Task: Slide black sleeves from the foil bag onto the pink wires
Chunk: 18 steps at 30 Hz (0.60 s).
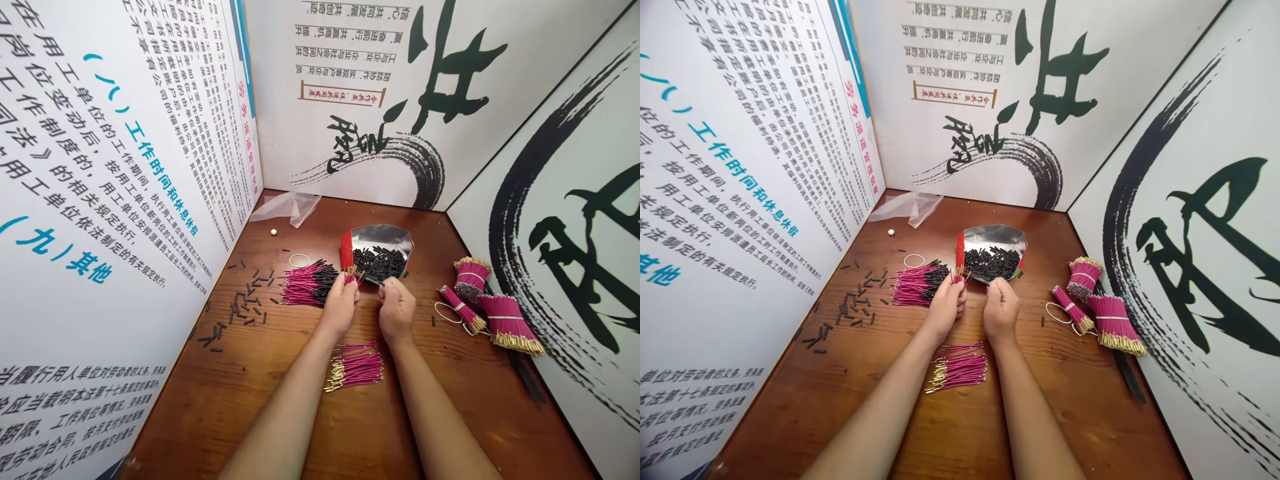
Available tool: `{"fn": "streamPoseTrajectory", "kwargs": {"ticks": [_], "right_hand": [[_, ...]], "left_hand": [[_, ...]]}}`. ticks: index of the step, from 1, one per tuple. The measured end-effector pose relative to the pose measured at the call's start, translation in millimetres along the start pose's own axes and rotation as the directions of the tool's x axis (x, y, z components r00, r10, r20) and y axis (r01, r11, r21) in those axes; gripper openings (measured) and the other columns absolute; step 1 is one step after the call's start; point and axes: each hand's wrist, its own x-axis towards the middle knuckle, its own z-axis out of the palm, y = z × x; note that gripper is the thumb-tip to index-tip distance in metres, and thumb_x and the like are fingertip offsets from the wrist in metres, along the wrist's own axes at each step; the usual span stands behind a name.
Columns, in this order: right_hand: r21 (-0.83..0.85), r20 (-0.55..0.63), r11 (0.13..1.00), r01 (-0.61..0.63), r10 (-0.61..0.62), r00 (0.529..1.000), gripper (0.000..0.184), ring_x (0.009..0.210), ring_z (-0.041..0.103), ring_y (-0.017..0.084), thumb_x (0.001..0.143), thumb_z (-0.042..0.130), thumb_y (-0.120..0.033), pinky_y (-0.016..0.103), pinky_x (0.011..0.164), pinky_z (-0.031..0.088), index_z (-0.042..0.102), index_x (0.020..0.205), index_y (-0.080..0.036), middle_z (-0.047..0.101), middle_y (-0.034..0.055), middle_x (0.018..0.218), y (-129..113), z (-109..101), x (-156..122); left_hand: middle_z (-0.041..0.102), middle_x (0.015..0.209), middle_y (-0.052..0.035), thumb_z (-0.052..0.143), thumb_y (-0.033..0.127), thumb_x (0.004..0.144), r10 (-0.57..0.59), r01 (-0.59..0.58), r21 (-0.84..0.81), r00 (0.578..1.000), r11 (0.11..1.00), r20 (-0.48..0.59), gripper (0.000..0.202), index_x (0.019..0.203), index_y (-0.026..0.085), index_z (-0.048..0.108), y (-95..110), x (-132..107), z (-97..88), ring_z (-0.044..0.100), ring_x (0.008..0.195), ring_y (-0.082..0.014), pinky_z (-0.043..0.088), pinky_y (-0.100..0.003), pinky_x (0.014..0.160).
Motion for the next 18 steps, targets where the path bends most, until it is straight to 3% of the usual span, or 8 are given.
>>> {"fn": "streamPoseTrajectory", "kwargs": {"ticks": [6, 13, 18], "right_hand": [[-0.061, 0.116, 0.995, 0.076, -0.069, 0.991, 0.035, 0.059, 0.041, 0.013, 0.094, 0.043, -0.03, 0.027, 0.059, 0.032, 0.042, 0.06, -0.022, 0.043, -0.0032, 0.06, -0.9, 4.5, 5.5], [-0.047, 0.103, 0.996, 0.073, -0.068, 0.992, 0.031, 0.064, 0.05, 0.014, 0.093, 0.046, -0.029, 0.027, 0.064, 0.038, 0.054, 0.064, -0.02, 0.055, -0.0012, 0.064, -6.6, 3.5, 4.2], [-0.024, 0.078, 0.999, 0.022, -0.02, 0.997, 0.022, 0.063, 0.048, 0.014, 0.089, 0.051, -0.031, 0.027, 0.062, 0.037, 0.056, 0.07, -0.02, 0.054, -0.0021, 0.066, -5.7, 3.2, 4.2]], "left_hand": [[0.034, 0.055, 0.0104, 0.055, 0.033, 0.084, -0.012, 0.012, -0.048, 1.0, 0.999, -0.004, 0.021, 0.08, 0.021, 0.038, 1.5, -0.7, 0.5, 0.02, 0.043, -0.0037, 0.016, -0.017, 0.044], [0.038, 0.057, 0.0094, 0.061, 0.044, 0.078, 0.002, -0.004, -0.097, 1.0, 0.995, -0.013, 0.034, 0.076, 0.021, 0.035, 0.9, 1.5, -0.4, 0.026, 0.042, -0.0033, 0.017, -0.018, 0.042], [0.037, 0.057, 0.0099, 0.065, 0.035, 0.072, 0.003, -0.005, -0.096, 1.0, 0.995, -0.02, 0.03, 0.079, 0.021, 0.039, 2.3, -0.4, 0.2, 0.026, 0.043, -0.003, 0.017, -0.017, 0.043]]}}
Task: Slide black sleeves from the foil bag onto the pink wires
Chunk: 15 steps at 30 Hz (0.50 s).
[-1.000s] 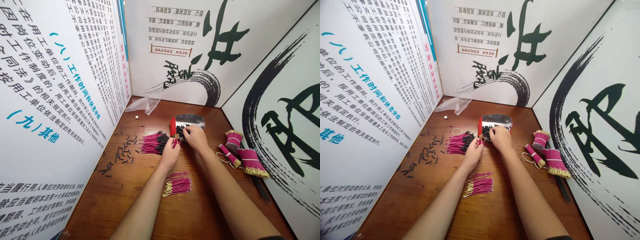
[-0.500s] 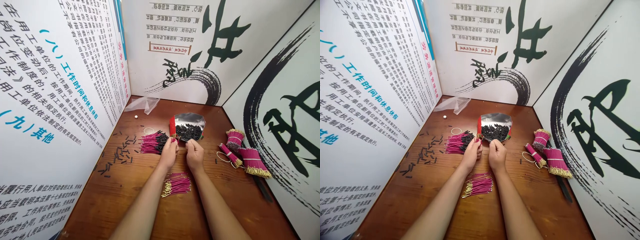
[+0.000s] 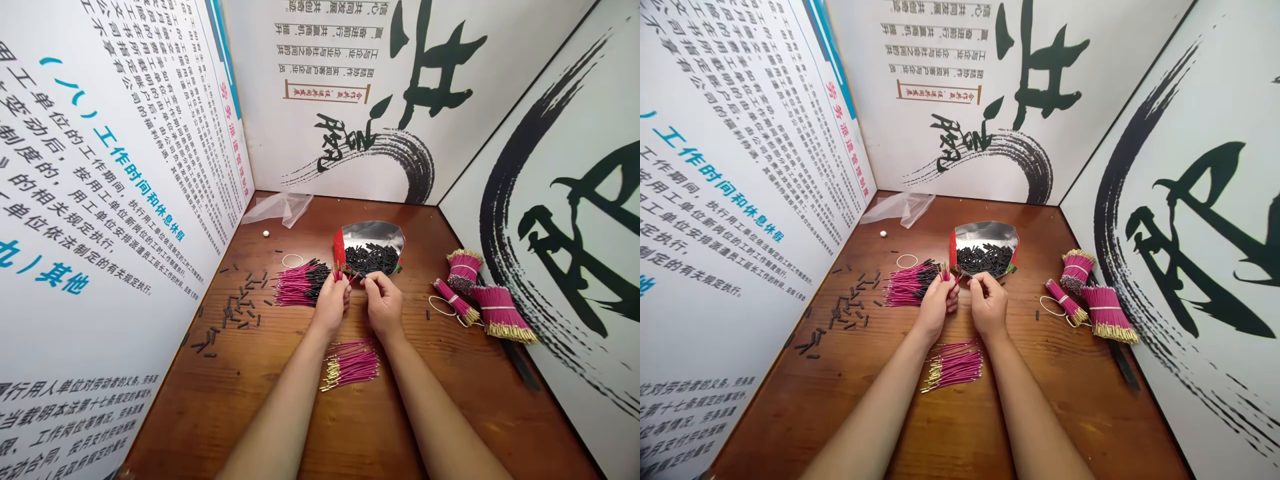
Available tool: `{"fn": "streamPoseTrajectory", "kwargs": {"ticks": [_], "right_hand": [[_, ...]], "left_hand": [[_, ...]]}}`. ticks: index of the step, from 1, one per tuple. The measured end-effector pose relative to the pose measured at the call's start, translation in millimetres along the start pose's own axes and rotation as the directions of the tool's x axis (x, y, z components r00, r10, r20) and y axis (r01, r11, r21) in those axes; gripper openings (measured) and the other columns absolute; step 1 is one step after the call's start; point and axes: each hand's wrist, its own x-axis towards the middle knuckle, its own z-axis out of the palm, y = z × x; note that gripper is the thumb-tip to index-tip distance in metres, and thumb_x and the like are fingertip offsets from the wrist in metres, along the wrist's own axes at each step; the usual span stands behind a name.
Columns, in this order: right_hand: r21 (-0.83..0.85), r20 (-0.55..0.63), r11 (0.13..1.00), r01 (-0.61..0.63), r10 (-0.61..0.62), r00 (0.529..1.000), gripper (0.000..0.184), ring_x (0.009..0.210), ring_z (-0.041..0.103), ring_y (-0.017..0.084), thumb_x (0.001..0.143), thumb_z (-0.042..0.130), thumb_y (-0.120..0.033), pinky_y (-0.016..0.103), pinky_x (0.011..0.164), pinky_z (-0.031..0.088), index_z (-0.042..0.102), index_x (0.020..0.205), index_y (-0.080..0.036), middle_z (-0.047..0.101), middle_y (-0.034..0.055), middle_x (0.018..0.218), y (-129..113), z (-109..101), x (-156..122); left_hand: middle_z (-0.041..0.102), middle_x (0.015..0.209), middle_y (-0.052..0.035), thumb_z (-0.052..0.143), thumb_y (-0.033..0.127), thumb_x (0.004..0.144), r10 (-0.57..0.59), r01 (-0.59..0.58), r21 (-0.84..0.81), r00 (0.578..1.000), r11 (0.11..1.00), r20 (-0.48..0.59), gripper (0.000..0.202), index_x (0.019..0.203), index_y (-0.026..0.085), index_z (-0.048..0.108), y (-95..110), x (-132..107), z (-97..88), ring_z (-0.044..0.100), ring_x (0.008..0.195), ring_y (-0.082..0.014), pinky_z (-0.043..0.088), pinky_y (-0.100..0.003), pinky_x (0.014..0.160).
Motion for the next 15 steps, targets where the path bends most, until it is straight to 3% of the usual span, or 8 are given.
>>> {"fn": "streamPoseTrajectory", "kwargs": {"ticks": [4, 9, 15], "right_hand": [[0.059, 0.001, 0.998, -0.035, 0.035, 0.999, 0.027, 0.057, 0.038, 0.012, 0.09, 0.046, -0.029, 0.027, 0.056, 0.032, 0.045, 0.064, -0.022, 0.042, -0.0043, 0.061, 3.5, 0.1, -1.6], [0.087, 0.01, 0.995, -0.05, 0.049, 0.999, 0.028, 0.058, 0.036, 0.012, 0.092, 0.043, -0.029, 0.027, 0.056, 0.031, 0.043, 0.064, -0.022, 0.041, -0.0041, 0.062, 5.9, 0.8, -1.5], [0.06, 0.022, 0.996, -0.061, 0.06, 0.998, 0.028, 0.057, 0.037, 0.012, 0.091, 0.045, -0.029, 0.027, 0.055, 0.03, 0.044, 0.064, -0.022, 0.041, -0.0044, 0.061, 4.3, 0.7, -0.8]], "left_hand": [[0.035, 0.055, 0.0106, 0.062, 0.026, 0.069, 0.007, -0.007, -0.003, 1.0, 1.0, -0.011, 0.024, 0.082, 0.02, 0.043, 0.4, -1.0, 0.1, 0.025, 0.044, -0.0032, 0.017, -0.016, 0.043], [0.035, 0.055, 0.0093, 0.056, 0.025, 0.07, -0.002, 0.002, 0.02, 1.0, 1.0, -0.002, 0.016, 0.083, 0.017, 0.051, -1.2, 0.2, -0.2, 0.023, 0.043, -0.0029, 0.013, -0.017, 0.043], [0.035, 0.057, 0.0084, 0.059, 0.028, 0.073, 0.007, -0.007, 0.022, 1.0, 1.0, -0.01, 0.019, 0.072, 0.018, 0.043, -1.4, 0.2, 0.2, 0.024, 0.043, -0.0027, 0.013, -0.018, 0.043]]}}
